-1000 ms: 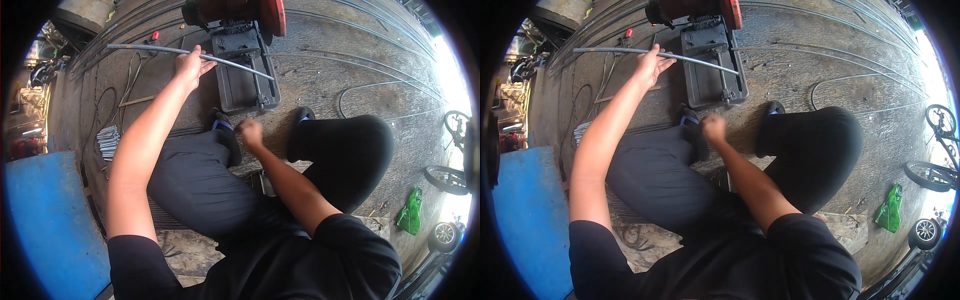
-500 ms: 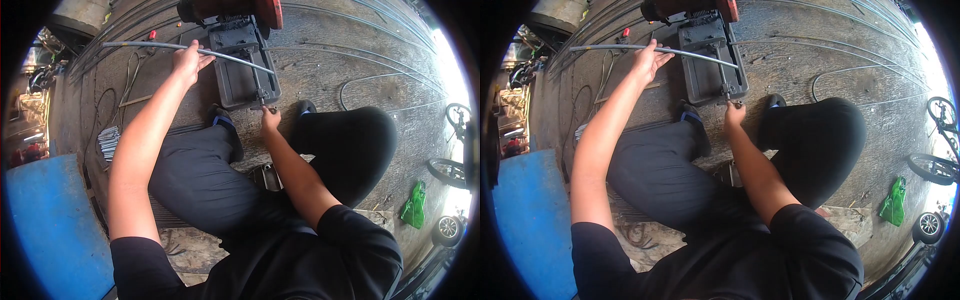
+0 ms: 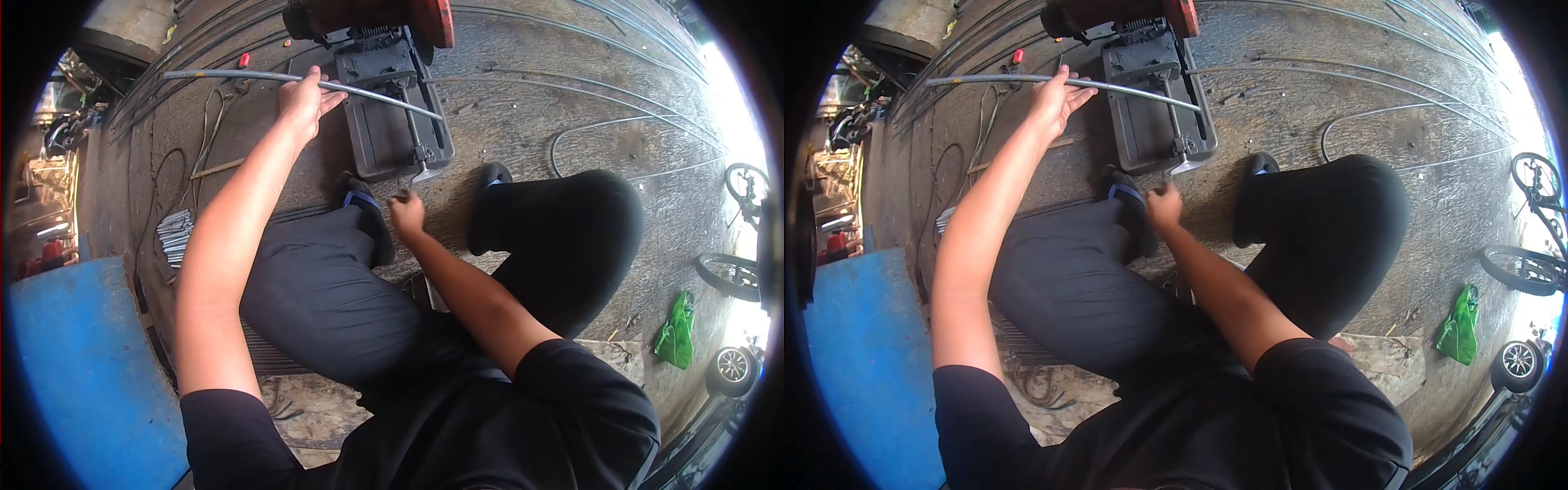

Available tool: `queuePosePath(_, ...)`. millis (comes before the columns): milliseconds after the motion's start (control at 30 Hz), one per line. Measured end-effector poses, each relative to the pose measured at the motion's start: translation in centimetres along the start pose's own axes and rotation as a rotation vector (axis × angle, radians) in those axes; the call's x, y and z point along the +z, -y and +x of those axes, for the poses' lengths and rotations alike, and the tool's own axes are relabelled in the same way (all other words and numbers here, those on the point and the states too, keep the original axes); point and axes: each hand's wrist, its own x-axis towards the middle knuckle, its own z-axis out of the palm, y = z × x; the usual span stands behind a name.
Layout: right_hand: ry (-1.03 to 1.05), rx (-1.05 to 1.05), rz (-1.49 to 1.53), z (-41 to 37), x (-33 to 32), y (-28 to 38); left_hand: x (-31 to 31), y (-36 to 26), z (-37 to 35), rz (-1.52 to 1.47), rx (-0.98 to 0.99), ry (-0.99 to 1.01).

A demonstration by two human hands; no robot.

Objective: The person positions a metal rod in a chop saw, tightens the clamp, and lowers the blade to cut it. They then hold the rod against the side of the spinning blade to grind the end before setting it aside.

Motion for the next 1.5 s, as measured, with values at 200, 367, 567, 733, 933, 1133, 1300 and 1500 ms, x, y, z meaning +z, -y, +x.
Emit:
queuePosePath(200, -0.545, -0.205, 0.061, 5.2, -1.2, -2.4, -0.1, -0.1, 0.2, -0.008, 0.004, -0.034)
queuePosePath(367, -0.470, -0.130, 0.075, 4.1, -3.3, 2.8, -0.6, 0.1, 0.5, -0.005, -0.004, -0.015)
queuePosePath(567, 0.452, -0.151, -0.220, -3.3, -0.3, 3.7, -0.1, 0.2, 0.7, 0.007, -0.008, -0.022)
queuePosePath(733, -0.193, 0.034, -0.092, -0.4, -0.6, 1.4, -0.1, -0.3, 0.3, -0.028, -0.004, 0.015)
queuePosePath(933, -0.406, -0.032, 0.073, 4.9, -2.5, -0.3, -0.4, -0.9, 0.6, -0.085, 0.031, -0.060)
queuePosePath(1133, -0.424, 0.070, 0.426, 7.2, -3.5, 0.5, -1.0, -1.2, 0.5, -0.082, 0.034, -0.080)
queuePosePath(1300, 0.334, -0.236, -0.262, -2.2, -1.1, 3.0, -1.3, -1.1, 1.1, -0.084, 0.024, -0.080)
queuePosePath(1500, 0.135, -0.159, -0.148, -1.8, 0.7, 0.6, -1.2, -1.2, 0.7, -0.085, 0.020, -0.057)
